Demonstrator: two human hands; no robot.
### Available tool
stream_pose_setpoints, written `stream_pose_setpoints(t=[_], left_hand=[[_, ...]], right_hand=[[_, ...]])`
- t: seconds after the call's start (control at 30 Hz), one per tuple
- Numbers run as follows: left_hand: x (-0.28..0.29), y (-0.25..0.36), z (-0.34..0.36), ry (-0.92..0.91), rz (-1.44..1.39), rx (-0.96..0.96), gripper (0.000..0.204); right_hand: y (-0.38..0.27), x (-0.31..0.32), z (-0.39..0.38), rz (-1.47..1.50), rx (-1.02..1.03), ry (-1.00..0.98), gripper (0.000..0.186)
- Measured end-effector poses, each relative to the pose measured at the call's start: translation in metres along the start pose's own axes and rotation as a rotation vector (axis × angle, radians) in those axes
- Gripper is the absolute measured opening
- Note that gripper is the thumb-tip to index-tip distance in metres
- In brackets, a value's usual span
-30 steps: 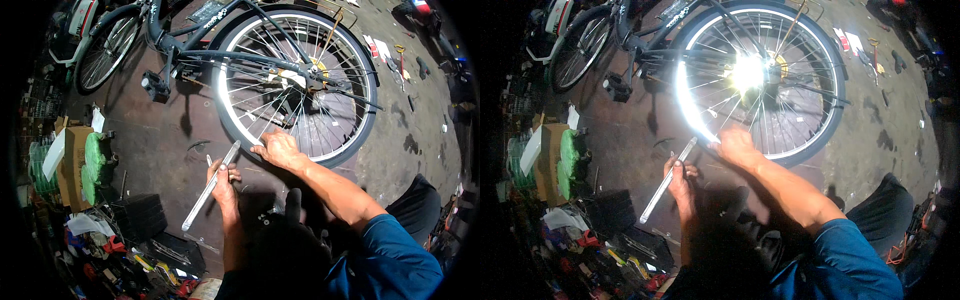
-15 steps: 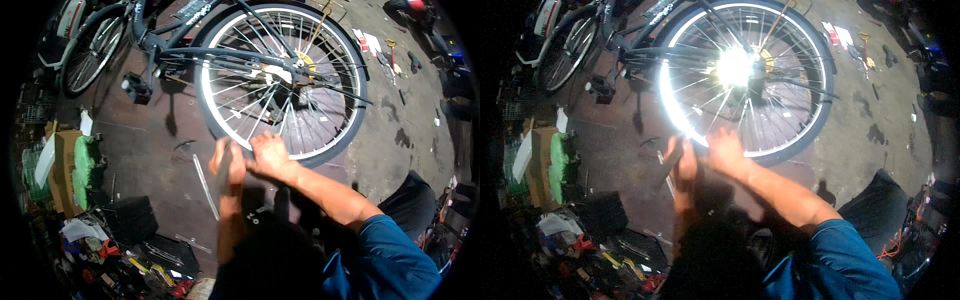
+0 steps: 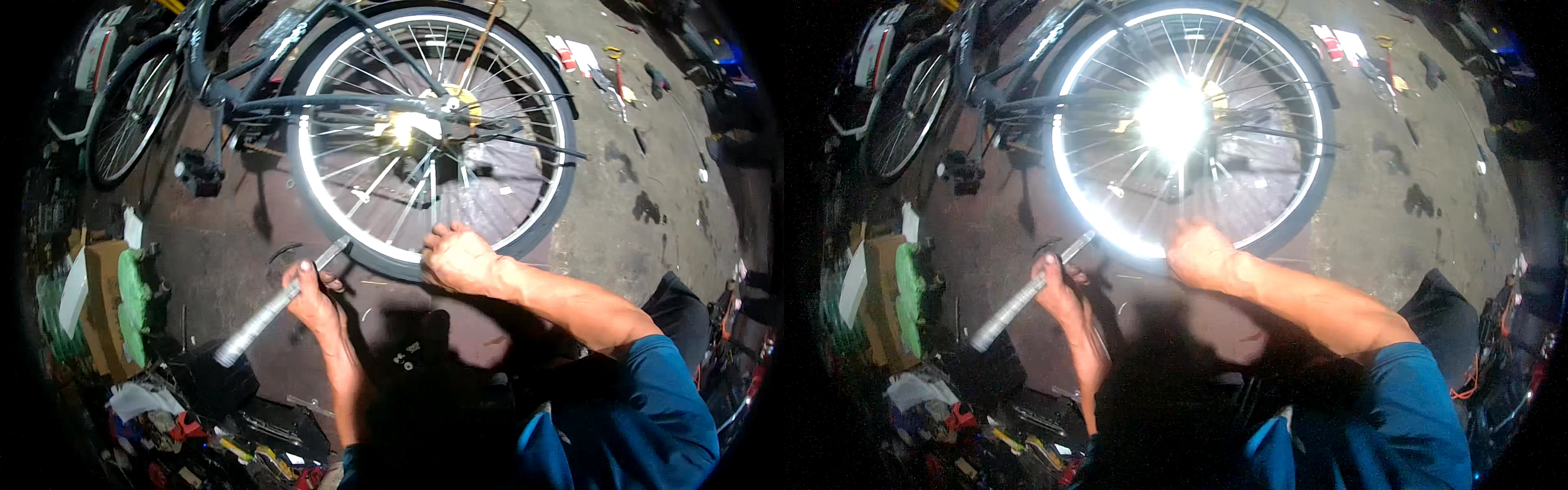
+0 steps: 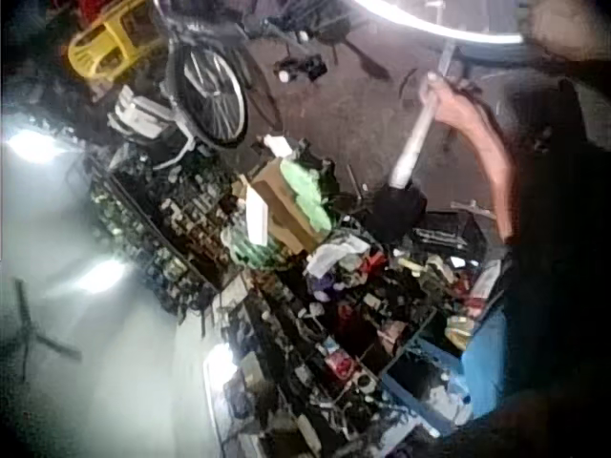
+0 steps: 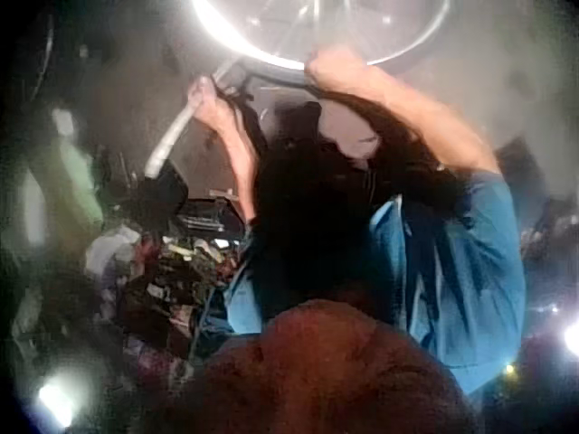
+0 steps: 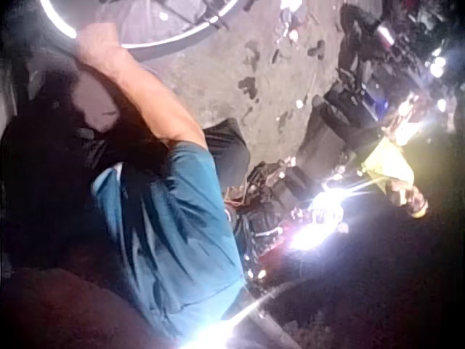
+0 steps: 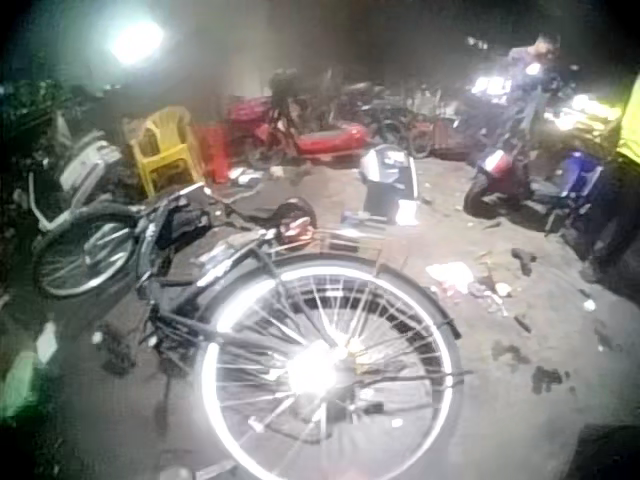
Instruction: The person removes the inner tube from an upside-down bicycle tire using tire levers and by hand. The person then brings a basin of water over, inflates the inner tube with an air hose, and submerges the tube into the water.
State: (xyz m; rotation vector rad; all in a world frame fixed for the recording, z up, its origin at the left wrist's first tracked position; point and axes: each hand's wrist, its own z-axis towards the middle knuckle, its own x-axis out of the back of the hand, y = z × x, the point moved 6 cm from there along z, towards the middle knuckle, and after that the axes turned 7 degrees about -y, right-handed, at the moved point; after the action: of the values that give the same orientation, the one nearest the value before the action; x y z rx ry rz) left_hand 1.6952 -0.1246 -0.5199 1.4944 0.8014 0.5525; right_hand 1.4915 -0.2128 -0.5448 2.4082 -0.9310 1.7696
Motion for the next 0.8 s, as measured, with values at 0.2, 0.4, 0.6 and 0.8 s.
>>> stream_pose_setpoints(t=[0.2,0.4,0.6,0.8], left_hand=[[0.012,-0.053,-0.032,-0.052,-0.177,0.152,0.027],[0.012,-0.081,-0.038,-0.048,-0.324,0.259,0.030],[-0.005,-0.089,-0.029,0.005,-0.407,0.229,0.029],[-0.128,0.011,0.005,-0.511,1.458,-0.208,0.021]], right_hand=[[0.002,0.022,0.041,0.277,-0.057,0.335,0.036],[0.003,0.004,0.045,0.410,-0.241,-0.030,0.041],[-0.003,-0.007,0.054,0.340,-0.223,0.056,0.046],[-0.026,-0.004,0.031,-0.031,-0.211,0.112,0.055]])
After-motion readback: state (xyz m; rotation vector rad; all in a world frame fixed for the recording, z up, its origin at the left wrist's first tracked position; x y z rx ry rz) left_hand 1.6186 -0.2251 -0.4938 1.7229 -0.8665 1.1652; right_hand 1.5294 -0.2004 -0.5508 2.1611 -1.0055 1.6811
